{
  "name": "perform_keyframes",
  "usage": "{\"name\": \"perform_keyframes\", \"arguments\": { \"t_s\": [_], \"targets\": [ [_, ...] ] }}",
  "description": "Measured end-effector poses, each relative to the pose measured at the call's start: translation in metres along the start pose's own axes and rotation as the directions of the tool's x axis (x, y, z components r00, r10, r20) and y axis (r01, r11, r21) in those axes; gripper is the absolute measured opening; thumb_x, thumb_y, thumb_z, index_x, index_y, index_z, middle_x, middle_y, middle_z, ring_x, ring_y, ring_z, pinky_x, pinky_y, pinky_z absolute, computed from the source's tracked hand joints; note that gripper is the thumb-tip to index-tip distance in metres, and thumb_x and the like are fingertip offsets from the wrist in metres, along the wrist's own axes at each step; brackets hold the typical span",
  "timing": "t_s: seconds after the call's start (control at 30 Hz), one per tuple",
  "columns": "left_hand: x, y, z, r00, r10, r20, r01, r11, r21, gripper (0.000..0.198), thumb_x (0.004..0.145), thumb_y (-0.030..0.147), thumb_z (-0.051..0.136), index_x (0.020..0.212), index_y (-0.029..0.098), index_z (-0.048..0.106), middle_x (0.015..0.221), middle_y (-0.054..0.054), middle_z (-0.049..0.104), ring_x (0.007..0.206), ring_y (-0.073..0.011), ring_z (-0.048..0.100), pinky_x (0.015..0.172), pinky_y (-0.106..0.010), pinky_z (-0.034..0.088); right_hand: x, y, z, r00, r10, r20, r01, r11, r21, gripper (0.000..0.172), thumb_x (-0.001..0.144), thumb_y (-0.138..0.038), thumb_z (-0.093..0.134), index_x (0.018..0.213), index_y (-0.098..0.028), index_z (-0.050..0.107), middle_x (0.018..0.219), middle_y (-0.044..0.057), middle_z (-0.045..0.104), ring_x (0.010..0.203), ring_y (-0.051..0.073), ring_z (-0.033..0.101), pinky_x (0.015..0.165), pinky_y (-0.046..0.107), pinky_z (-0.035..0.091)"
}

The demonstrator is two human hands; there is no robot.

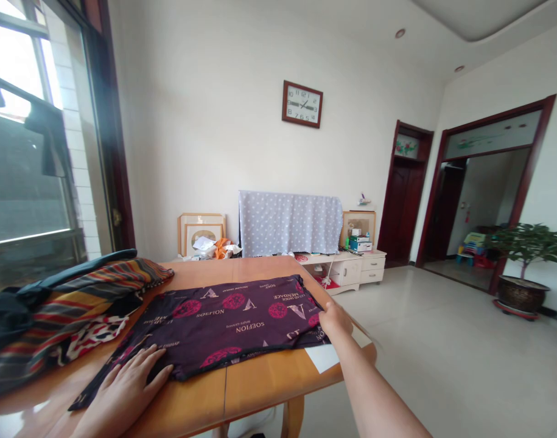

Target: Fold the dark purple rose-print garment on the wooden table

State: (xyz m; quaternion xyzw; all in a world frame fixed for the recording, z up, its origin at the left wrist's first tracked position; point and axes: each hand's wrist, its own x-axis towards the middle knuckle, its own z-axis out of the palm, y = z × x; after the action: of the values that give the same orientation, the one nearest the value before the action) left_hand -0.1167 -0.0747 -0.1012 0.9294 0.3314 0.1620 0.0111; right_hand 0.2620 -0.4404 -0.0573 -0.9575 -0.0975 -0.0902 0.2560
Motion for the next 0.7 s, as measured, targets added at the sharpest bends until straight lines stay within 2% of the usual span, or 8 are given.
{"name": "perform_keyframes", "arguments": {
  "t_s": [0.1,0.2,0.3,0.4,0.53,0.7],
  "targets": [
    [-0.001,0.001,-0.003,1.0,-0.006,0.01,0.006,1.0,-0.013,0.065,0.088,0.064,0.041,0.14,0.027,0.056,0.154,-0.006,0.044,0.145,-0.029,0.034,0.119,-0.051,0.017,-0.003,-0.007,0.008,0.994,-0.089,-0.06,0.086,0.994,-0.061,0.036,0.089,-0.037,0.051,0.121,-0.03,0.066,0.121,0.01,0.061,0.113,0.028,0.056,0.092,0.036,0.042],
    [-0.003,0.003,-0.006,1.0,-0.016,0.026,0.016,1.0,-0.008,0.066,0.088,0.064,0.041,0.141,0.026,0.055,0.154,-0.006,0.043,0.145,-0.0287,0.033,0.119,-0.051,0.017,-0.009,-0.008,0.021,0.98,-0.199,0.003,0.197,0.966,-0.168,0.029,0.088,-0.038,0.053,0.11,-0.034,0.071,0.113,0.008,0.063,0.113,0.027,0.054,0.092,0.036,0.04],
    [-0.005,0.005,-0.009,0.999,-0.015,0.032,0.015,1.0,-0.006,0.067,0.088,0.064,0.041,0.141,0.026,0.054,0.155,-0.007,0.043,0.146,-0.0286,0.032,0.12,-0.051,0.016,-0.011,-0.003,0.032,0.985,-0.158,0.069,0.17,0.957,-0.237,0.026,0.089,-0.039,0.052,0.105,-0.035,0.072,0.11,0.008,0.063,0.111,0.028,0.054,0.089,0.038,0.04],
    [-0.007,0.009,-0.013,0.999,-0.022,0.048,0.022,1.0,-0.005,0.067,0.089,0.064,0.04,0.142,0.026,0.054,0.156,-0.006,0.042,0.147,-0.028,0.03,0.12,-0.051,0.014,-0.011,0.001,0.035,0.988,-0.137,0.067,0.149,0.959,-0.242,0.026,0.089,-0.039,0.051,0.105,-0.035,0.072,0.111,0.008,0.062,0.111,0.028,0.055,0.09,0.04,0.04],
    [-0.008,0.01,-0.017,0.996,-0.046,0.075,0.048,0.999,-0.026,0.066,0.089,0.063,0.041,0.142,0.026,0.053,0.157,-0.006,0.04,0.147,-0.028,0.029,0.121,-0.051,0.013,-0.012,0.002,0.035,0.991,-0.133,0.036,0.137,0.963,-0.23,0.027,0.089,-0.04,0.051,0.105,-0.033,0.071,0.112,0.008,0.063,0.112,0.029,0.055,0.091,0.041,0.04],
    [-0.006,0.006,-0.019,0.993,-0.04,0.107,0.048,0.996,-0.071,0.066,0.089,0.063,0.041,0.142,0.026,0.054,0.157,-0.007,0.04,0.148,-0.0285,0.029,0.12,-0.052,0.014,-0.01,0.002,0.028,0.993,-0.091,0.08,0.103,0.982,-0.156,0.025,0.087,-0.04,0.053,0.099,-0.031,0.072,0.11,0.009,0.065,0.111,0.029,0.057,0.088,0.039,0.042]
  ]
}}
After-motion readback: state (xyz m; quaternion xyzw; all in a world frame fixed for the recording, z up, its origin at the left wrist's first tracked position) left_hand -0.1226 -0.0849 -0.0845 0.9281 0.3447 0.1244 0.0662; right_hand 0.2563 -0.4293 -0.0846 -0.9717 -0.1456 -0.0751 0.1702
